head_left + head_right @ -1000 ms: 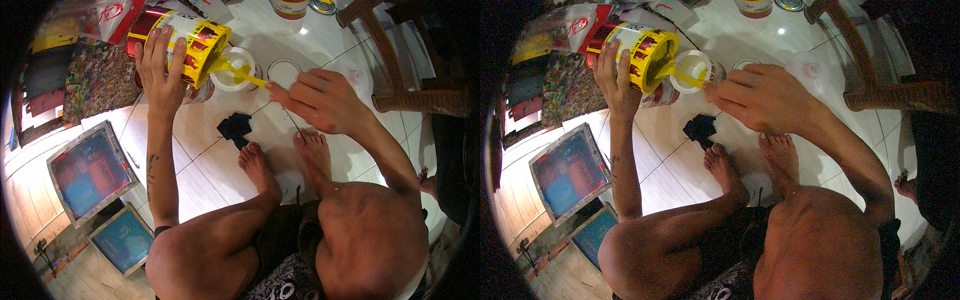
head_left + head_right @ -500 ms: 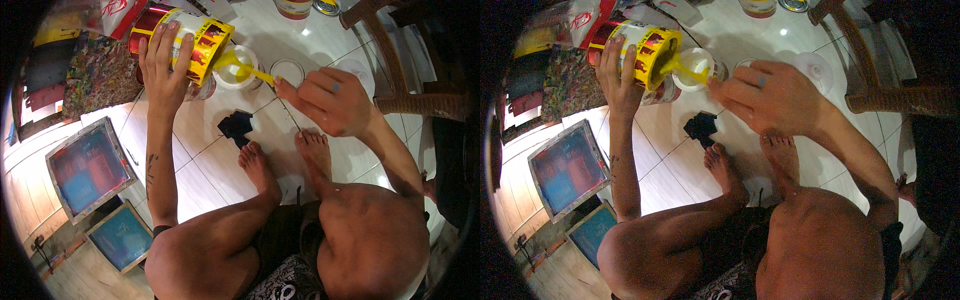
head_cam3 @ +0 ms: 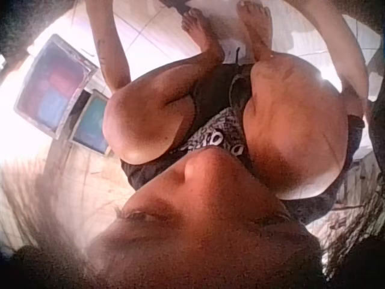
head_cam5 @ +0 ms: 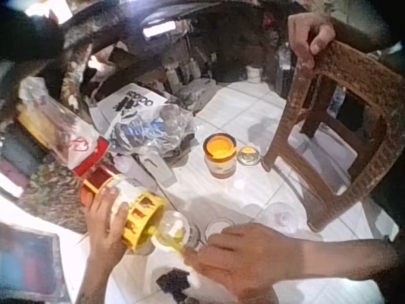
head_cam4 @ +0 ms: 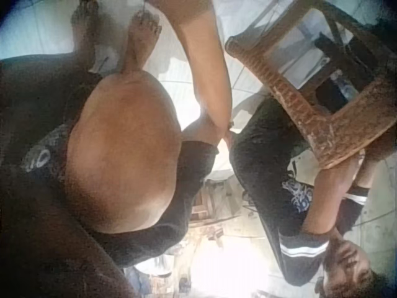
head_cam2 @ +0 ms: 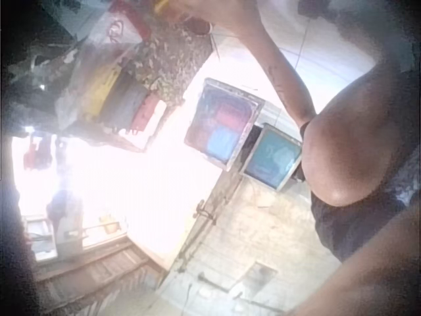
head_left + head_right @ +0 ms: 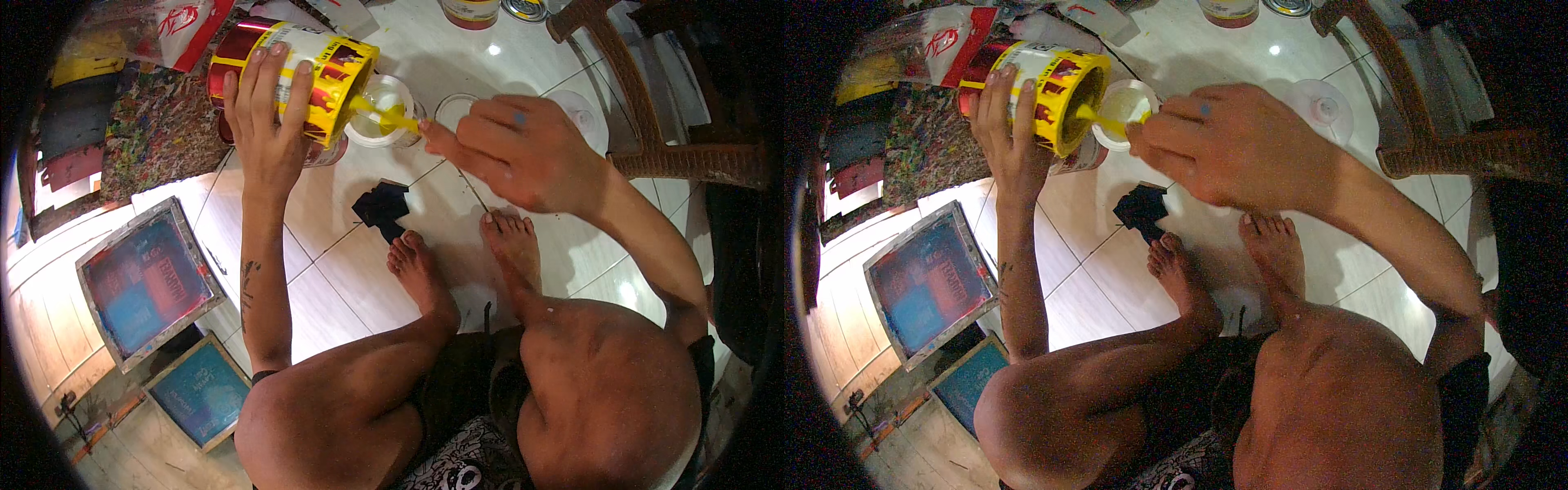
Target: The person pours liquid from a bottle into a container of paste and mixes it by hand. Then, the person transfers yellow paint into a container and mixes the paints together using a spoon and by hand.
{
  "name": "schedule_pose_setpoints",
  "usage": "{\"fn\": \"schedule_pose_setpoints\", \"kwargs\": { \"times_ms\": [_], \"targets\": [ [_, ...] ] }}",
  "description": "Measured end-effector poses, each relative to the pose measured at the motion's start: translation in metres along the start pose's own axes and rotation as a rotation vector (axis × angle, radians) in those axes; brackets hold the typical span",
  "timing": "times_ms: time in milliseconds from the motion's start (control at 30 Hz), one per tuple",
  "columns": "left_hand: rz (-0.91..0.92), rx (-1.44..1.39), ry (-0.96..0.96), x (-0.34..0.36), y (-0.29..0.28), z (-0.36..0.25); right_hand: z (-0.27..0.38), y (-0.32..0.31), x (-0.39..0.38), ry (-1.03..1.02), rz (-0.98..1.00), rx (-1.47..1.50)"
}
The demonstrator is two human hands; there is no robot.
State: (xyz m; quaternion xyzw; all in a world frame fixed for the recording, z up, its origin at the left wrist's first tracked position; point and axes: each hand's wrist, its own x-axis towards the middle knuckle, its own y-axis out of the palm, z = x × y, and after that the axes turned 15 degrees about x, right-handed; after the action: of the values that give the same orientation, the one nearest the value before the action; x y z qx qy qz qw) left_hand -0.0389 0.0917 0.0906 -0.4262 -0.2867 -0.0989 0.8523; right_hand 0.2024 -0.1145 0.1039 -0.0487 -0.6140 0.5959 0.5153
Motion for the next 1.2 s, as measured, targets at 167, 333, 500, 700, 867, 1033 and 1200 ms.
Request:
{"fn": "schedule_pose_setpoints", "kwargs": {
  "times_ms": [167, 333, 500, 700, 867, 1033, 1200],
  "targets": [
    [-0.106, 0.017, 0.008, -0.005, -0.001, 0.001, -0.002, 0.009, -0.001, 0.063, 0.072, 0.014],
    [-0.141, 0.045, 0.004, -0.012, 0.003, 0.001, 0.009, 0.003, -0.008, 0.091, 0.006, 0.140],
    [-0.153, 0.070, 0.004, -0.013, 0.003, 0.000, -0.009, 0.005, -0.002, -0.029, -0.023, -0.015],
    [-0.207, 0.096, 0.000, -0.006, 0.001, 0.007, 0.007, 0.001, -0.016, 0.052, -0.012, 0.080],
    [-0.209, 0.087, -0.028, -0.006, 0.004, 0.003, -0.008, 0.008, -0.009, -0.064, -0.107, -0.052],
    [-0.198, 0.074, -0.041, -0.005, 0.004, 0.004, 0.007, 0.008, -0.022, -0.050, -0.011, -0.040],
    [-0.171, 0.058, -0.036, -0.008, 0.004, 0.004, 0.001, 0.011, -0.022, -0.016, -0.090, -0.022]
  ]
}}
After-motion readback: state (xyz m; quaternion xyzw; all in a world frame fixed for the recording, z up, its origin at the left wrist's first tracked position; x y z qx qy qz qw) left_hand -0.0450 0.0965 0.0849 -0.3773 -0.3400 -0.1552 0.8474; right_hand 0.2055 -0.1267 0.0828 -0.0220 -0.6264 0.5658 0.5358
